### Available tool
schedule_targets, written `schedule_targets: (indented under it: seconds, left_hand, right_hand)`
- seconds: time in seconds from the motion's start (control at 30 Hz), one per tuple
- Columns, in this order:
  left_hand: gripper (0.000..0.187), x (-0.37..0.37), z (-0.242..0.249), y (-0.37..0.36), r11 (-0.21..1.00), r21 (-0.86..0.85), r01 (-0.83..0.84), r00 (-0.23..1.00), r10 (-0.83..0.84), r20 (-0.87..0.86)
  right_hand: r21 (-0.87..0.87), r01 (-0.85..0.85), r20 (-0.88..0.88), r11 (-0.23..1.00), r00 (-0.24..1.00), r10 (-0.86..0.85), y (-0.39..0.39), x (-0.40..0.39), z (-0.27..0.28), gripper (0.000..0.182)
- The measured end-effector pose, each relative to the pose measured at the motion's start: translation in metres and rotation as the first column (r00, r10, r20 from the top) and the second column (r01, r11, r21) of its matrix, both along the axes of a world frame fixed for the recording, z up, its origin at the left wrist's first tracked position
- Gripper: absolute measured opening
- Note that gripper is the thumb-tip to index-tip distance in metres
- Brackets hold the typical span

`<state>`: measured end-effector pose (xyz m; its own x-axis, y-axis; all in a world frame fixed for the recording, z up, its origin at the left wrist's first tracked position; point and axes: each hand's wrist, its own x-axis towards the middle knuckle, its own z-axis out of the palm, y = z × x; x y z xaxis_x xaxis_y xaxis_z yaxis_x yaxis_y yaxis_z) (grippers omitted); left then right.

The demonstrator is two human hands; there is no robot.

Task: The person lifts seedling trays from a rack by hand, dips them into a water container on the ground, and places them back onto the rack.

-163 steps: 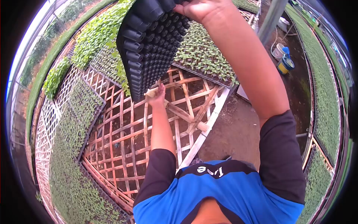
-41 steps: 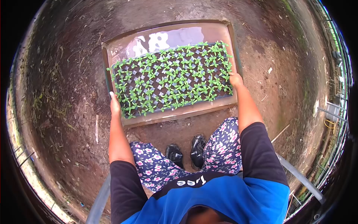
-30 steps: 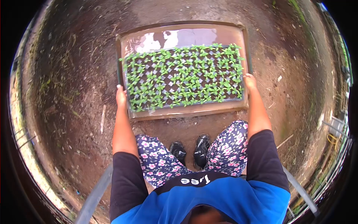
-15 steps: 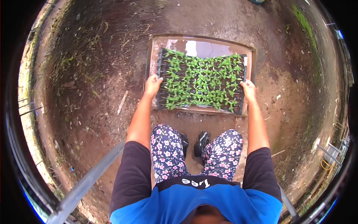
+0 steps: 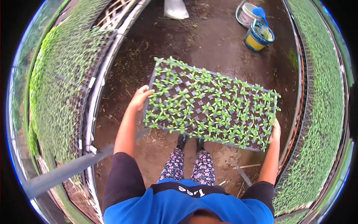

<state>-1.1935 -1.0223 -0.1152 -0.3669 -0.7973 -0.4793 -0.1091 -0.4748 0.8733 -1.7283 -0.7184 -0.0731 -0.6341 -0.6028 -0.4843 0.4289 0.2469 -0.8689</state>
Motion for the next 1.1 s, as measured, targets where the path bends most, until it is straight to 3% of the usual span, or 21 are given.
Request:
schedule_targets:
  seconds: [0.03, 0.1, 0.13, 0.17, 0.2, 0.27, 0.37, 0.4, 0.47, 0.5, 0.53, 0.57, 0.6, 0.63, 0.67, 0.7, 0.77, 0.83, 0.93, 1.03, 1.1]
  left_hand:
    - [0.017, -0.012, 0.012, 0.011, 0.999, 0.005, -0.036, 0.998, 0.037, -0.045]
    - [0.017, -0.03, -0.004, 0.031, 0.975, -0.223, 0.011, 0.983, 0.03, 0.18]
    - [0.019, -0.044, -0.018, 0.047, 0.924, -0.374, 0.082, 0.932, 0.062, 0.358]
    - [0.019, -0.061, -0.034, 0.064, 0.777, -0.577, 0.251, 0.834, 0.129, 0.536]
    - [0.016, -0.075, -0.056, 0.087, 0.708, -0.651, 0.274, 0.768, 0.246, 0.592]
    - [0.01, -0.085, -0.055, 0.132, 0.754, -0.657, 0.004, 0.786, 0.404, 0.469]
    - [0.016, -0.028, -0.031, 0.192, 0.695, -0.694, -0.186, 0.742, 0.563, 0.365]
    - [0.017, -0.001, -0.012, 0.222, 0.688, -0.67, -0.278, 0.732, 0.604, 0.316]
    - [0.019, 0.049, -0.002, 0.283, 0.695, -0.645, -0.318, 0.667, 0.648, 0.369]
    - [0.021, 0.069, 0.014, 0.32, 0.676, -0.626, -0.387, 0.61, 0.697, 0.376]
    - [0.021, 0.093, 0.009, 0.355, 0.644, -0.66, -0.386, 0.573, 0.728, 0.376]
    - [0.023, 0.108, 0.024, 0.394, 0.601, -0.659, -0.452, 0.495, 0.784, 0.375]
    - [0.023, 0.122, 0.034, 0.433, 0.522, -0.669, -0.529, 0.409, 0.847, 0.339]
    - [0.024, 0.136, 0.038, 0.472, 0.47, -0.663, -0.583, 0.321, 0.882, 0.344]
    - [0.023, 0.147, 0.042, 0.51, 0.42, -0.69, -0.589, 0.224, 0.906, 0.36]
    - [0.021, 0.16, 0.043, 0.55, 0.359, -0.7, -0.618, 0.11, 0.92, 0.376]
    - [0.018, 0.181, 0.044, 0.633, 0.232, -0.738, -0.634, -0.117, 0.914, 0.388]
    - [0.019, 0.199, 0.046, 0.72, 0.14, -0.715, -0.684, -0.31, 0.832, 0.46]
    - [0.023, 0.217, 0.047, 0.85, -0.01, -0.744, -0.668, -0.564, 0.659, 0.497]
    - [0.026, 0.222, 0.09, 0.961, -0.127, -0.727, -0.675, -0.677, 0.499, 0.542]
    - [0.025, 0.228, 0.119, 1.019, -0.162, -0.753, -0.637, -0.736, 0.418, 0.533]
  right_hand:
    - [0.05, -0.015, -0.042, 0.999, 0.999, 0.017, -0.005, 0.006, 0.009, 0.007]
    - [0.162, -0.135, -0.202, 0.978, 0.965, 0.167, -0.023, 0.024, 0.008, 0.009]
    - [0.229, -0.222, -0.321, 0.948, 0.902, 0.289, -0.034, 0.038, -0.008, 0.016]
    - [0.292, -0.297, -0.442, 0.909, 0.801, 0.404, -0.048, 0.052, -0.029, 0.023]
    - [0.359, -0.353, -0.553, 0.864, 0.665, 0.501, -0.057, 0.063, -0.048, 0.03]
    - [0.391, -0.438, -0.629, 0.81, 0.515, 0.582, -0.074, 0.073, -0.074, 0.027]
    - [0.46, -0.513, -0.675, 0.725, 0.328, 0.661, -0.077, 0.097, -0.037, 0.029]
    - [0.432, -0.557, -0.661, 0.709, 0.339, 0.669, -0.073, 0.097, -0.035, 0.03]
    - [0.407, -0.642, -0.726, 0.649, 0.204, 0.657, -0.071, 0.094, -0.041, 0.029]
    - [0.275, -0.712, -0.64, 0.646, 0.367, 0.676, -0.064, 0.119, -0.029, 0.028]
    - [0.136, -0.81, -0.582, 0.57, 0.4, 0.708, -0.062, 0.145, -0.028, 0.024]
    - [0.184, -0.837, -0.588, 0.516, 0.327, 0.74, -0.059, 0.178, -0.022, 0.021]
    - [0.079, -0.843, -0.524, 0.533, 0.42, 0.741, -0.051, 0.221, -0.023, 0.018]
    - [0.164, -0.931, -0.65, 0.326, 0.146, 0.746, -0.062, 0.239, -0.054, 0.019]
    - [0.114, -0.967, -0.776, 0.229, 0.057, 0.628, -0.063, 0.274, -0.073, 0.021]
    - [0.247, -0.953, -0.874, 0.173, -0.142, 0.465, -0.038, 0.334, -0.042, 0.025]
    - [0.177, -0.981, -0.758, 0.074, -0.088, 0.646, 0.01, 0.437, -0.026, 0.025]
    - [0.22, -0.95, -0.696, -0.223, -0.313, 0.646, 0.059, 0.53, -0.009, 0.022]
    - [0.25, -0.853, -0.648, -0.458, -0.499, 0.575, 0.153, 0.66, 0.013, 0.022]
    - [0.09, -0.769, -0.625, -0.633, -0.539, 0.565, 0.254, 0.768, 0.037, 0.021]
    - [-0.038, -0.731, -0.6, -0.682, -0.528, 0.6, 0.314, 0.822, 0.059, 0.022]
